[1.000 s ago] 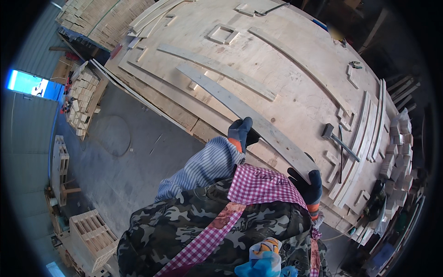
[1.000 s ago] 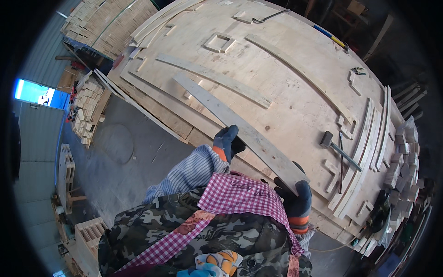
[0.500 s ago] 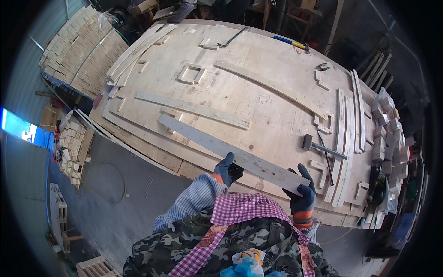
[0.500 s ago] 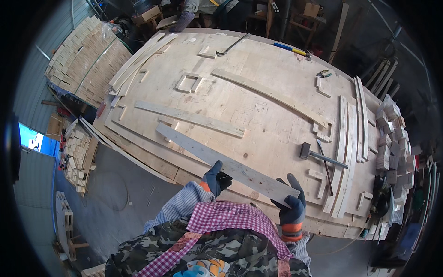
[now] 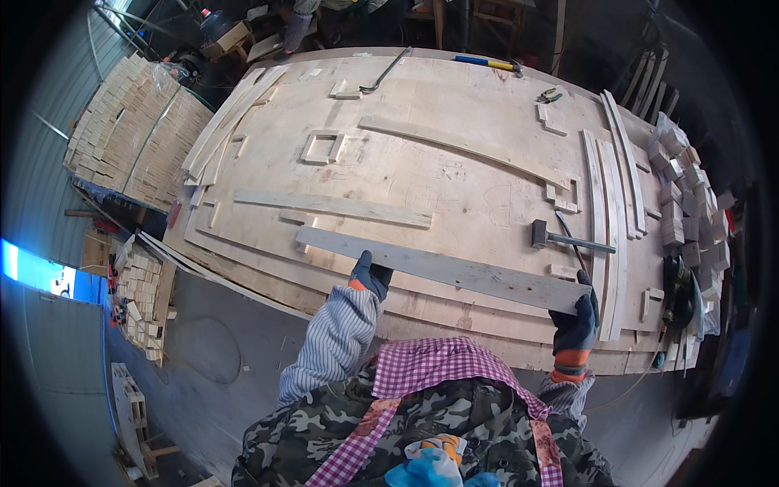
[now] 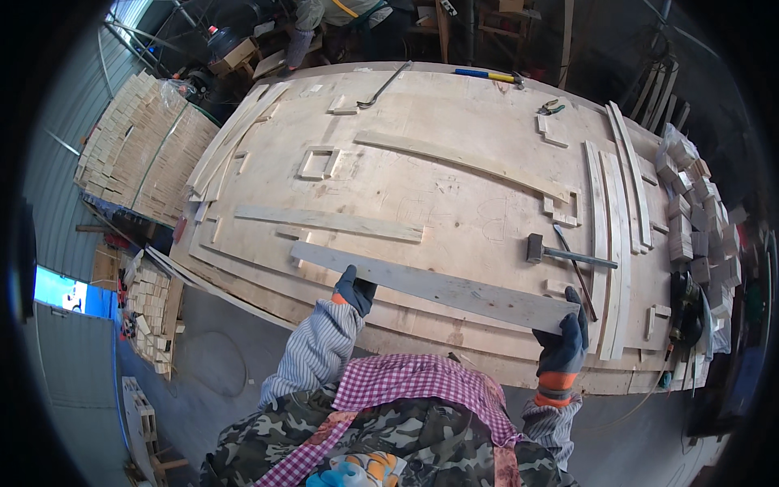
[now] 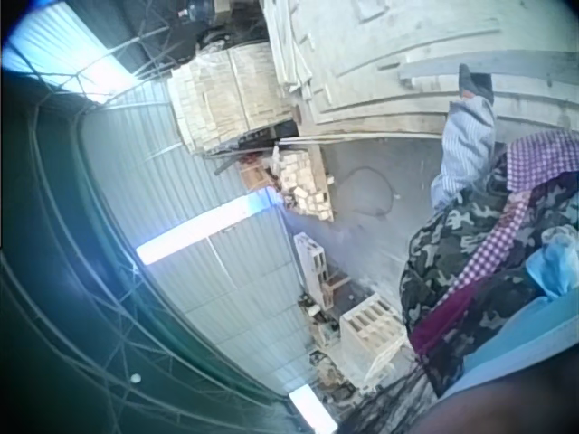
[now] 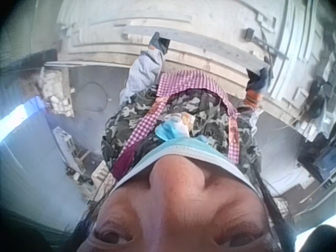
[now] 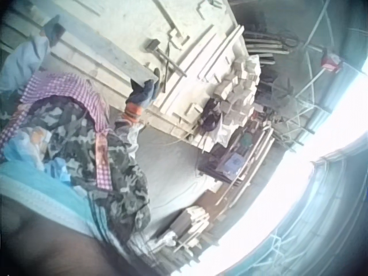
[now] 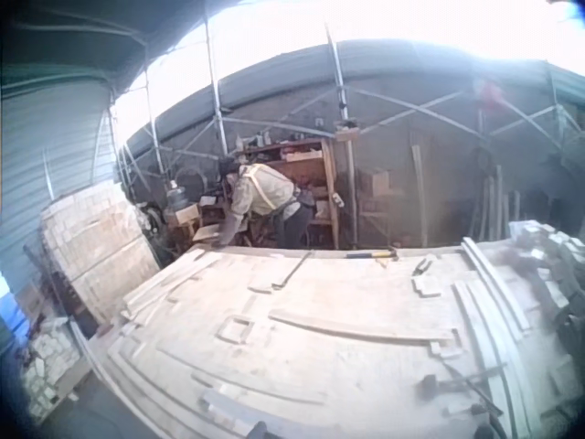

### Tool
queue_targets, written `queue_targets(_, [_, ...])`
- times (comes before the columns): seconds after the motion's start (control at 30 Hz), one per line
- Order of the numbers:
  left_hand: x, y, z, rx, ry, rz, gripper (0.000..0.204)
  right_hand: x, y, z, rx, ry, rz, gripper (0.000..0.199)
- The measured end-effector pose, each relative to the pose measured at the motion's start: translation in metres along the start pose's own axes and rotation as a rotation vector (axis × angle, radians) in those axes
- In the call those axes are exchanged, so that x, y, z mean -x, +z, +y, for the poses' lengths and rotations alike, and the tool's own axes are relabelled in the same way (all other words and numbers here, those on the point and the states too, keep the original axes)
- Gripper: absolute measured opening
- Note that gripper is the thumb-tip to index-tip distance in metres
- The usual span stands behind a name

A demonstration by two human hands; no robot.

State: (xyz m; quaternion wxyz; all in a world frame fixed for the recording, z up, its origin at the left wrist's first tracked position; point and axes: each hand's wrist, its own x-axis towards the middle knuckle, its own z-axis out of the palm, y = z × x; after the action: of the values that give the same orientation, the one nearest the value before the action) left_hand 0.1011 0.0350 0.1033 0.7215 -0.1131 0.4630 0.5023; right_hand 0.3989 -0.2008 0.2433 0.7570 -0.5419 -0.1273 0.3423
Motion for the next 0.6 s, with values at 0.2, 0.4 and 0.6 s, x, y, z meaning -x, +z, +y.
queue_targets(0.2, [0.029, -0.004, -0.033, -0.167, -0.025, -0.072, 0.019, -0.022, -0.044, -0.013, -0.054, -0.076, 0.284, 0.044])
queue_targets(0.4, [0.043, -0.008, -0.043, -0.178, 0.103, -0.103, 0.029, -0.032, -0.081, -0.015, -0.101, -0.005, 0.363, 0.047])
queue_targets(0.6, [0.050, 0.002, -0.021, -0.041, 0.261, -0.190, 0.021, -0.031, -0.069, 0.007, -0.141, 0.214, 0.287, 0.041])
